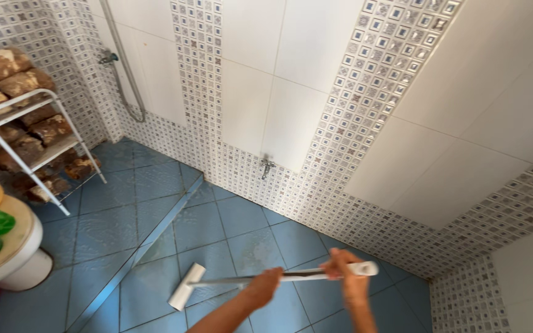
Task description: The person sprays liquid into a yellow bucket, adds water from a purple scoop, washes their hands in the bucket, and uses a squeegee to move water across the tiled floor of a bathroom.
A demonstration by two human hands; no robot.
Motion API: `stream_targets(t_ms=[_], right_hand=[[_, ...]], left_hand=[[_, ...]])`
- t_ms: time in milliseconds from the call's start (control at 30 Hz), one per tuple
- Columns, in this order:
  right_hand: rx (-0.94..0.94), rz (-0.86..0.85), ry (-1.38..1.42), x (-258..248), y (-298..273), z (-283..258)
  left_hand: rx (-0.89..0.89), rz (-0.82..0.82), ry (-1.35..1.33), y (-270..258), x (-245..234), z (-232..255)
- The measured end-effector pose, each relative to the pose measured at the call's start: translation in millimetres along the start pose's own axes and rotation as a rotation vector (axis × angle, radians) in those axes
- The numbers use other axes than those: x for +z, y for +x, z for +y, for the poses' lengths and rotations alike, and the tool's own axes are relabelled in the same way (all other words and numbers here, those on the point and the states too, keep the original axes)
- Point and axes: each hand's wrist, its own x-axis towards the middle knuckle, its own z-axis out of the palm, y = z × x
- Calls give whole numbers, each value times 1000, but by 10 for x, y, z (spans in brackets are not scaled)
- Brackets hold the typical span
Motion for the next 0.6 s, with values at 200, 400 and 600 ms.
stream_targets(t_ms=[200, 400, 600], right_hand=[[-204, 85, 176, -520, -150, -1062], [-243, 107, 229, -450, -190, -1206], [-167, -35, 272, -37, -141, -926]], left_hand=[[178, -149, -86, 328, -247, 1112], [151, -245, -95, 295, -537, 1343], [211, -196, -132, 61, -720, 755]])
